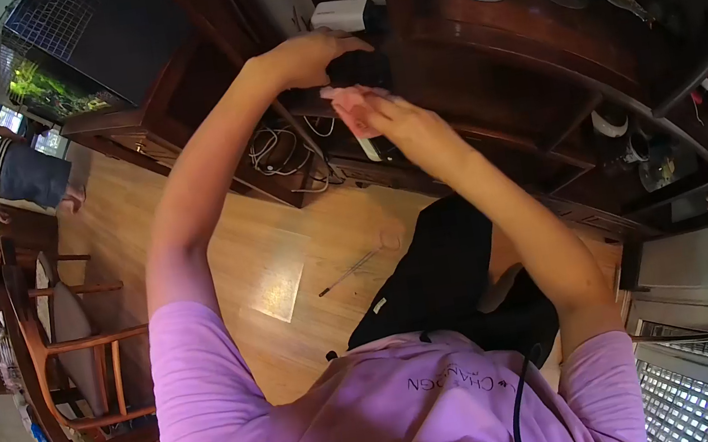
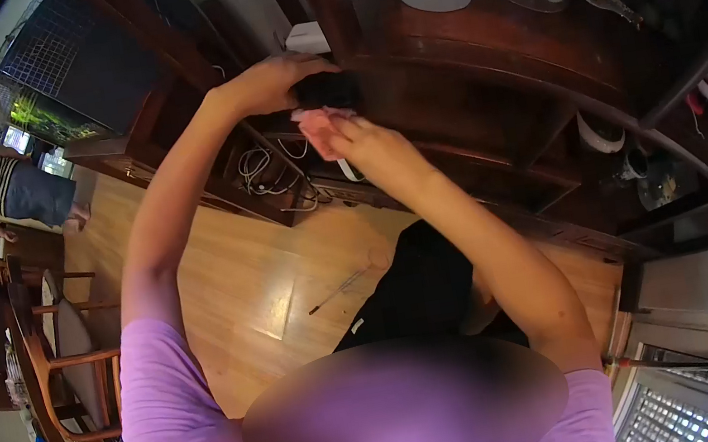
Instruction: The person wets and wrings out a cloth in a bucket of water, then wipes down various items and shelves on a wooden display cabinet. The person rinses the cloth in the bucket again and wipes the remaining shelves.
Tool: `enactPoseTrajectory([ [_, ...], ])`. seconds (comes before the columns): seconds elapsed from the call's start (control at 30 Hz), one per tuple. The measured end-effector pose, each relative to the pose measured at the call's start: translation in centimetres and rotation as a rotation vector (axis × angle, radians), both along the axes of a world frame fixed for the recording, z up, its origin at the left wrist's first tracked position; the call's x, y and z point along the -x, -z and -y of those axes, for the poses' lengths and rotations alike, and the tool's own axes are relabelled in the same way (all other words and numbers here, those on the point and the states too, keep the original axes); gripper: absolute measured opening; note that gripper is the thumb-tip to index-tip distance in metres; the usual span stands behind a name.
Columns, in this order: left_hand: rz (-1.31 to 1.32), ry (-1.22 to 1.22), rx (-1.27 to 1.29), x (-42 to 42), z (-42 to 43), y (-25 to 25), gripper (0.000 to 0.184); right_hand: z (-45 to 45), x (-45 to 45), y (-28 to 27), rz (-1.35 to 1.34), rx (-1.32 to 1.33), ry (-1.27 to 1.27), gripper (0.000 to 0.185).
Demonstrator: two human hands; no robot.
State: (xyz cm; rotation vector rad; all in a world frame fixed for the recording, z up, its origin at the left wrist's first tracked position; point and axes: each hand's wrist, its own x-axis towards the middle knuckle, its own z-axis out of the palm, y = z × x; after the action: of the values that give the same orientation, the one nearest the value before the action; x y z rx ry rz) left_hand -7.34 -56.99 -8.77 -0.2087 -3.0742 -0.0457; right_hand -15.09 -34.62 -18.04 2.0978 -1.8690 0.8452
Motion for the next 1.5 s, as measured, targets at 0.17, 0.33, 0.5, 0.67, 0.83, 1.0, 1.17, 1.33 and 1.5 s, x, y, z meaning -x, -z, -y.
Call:
enactPoseTrajectory([
  [0.17,0.182,-0.036,0.018,2.2,-0.1,-0.2,0.082,-4.9,3.5,-0.9,0.075,0.049,0.088,0.043],
  [0.33,0.140,0.018,-0.068,3.7,2.5,-0.2,0.079,-2.8,1.2,-0.8,-0.113,0.124,0.290,0.036],
  [0.5,-0.079,-0.225,-0.276,1.9,4.2,-4.6,0.079,6.2,-0.1,1.0,-0.092,0.025,-0.035,0.045],
  [0.67,-0.089,-0.360,-0.263,0.3,3.2,-5.5,0.075,13.3,-0.4,-0.3,0.053,-0.161,-0.039,0.045],
  [0.83,-0.043,-0.281,-0.210,-0.8,2.1,-4.1,0.075,9.9,5.2,1.3,0.105,-0.093,-0.014,0.040],
  [1.0,0.072,-0.313,0.009,-0.3,-0.3,-0.8,0.080,0.9,6.2,0.8,0.282,-0.190,0.334,0.038],
  [1.17,0.031,-0.232,0.014,-0.2,0.2,2.5,0.071,-2.5,4.3,1.5,0.090,0.128,0.478,0.027],
  [1.33,-0.044,-0.282,-0.117,-2.2,0.9,0.8,0.053,4.1,2.0,-8.3,1.370,0.020,0.310,0.026],
  [1.5,-0.187,-0.554,-0.005,-0.2,0.7,-0.4,0.030,19.9,9.8,-4.5,-0.079,0.805,-0.265,0.026],
])
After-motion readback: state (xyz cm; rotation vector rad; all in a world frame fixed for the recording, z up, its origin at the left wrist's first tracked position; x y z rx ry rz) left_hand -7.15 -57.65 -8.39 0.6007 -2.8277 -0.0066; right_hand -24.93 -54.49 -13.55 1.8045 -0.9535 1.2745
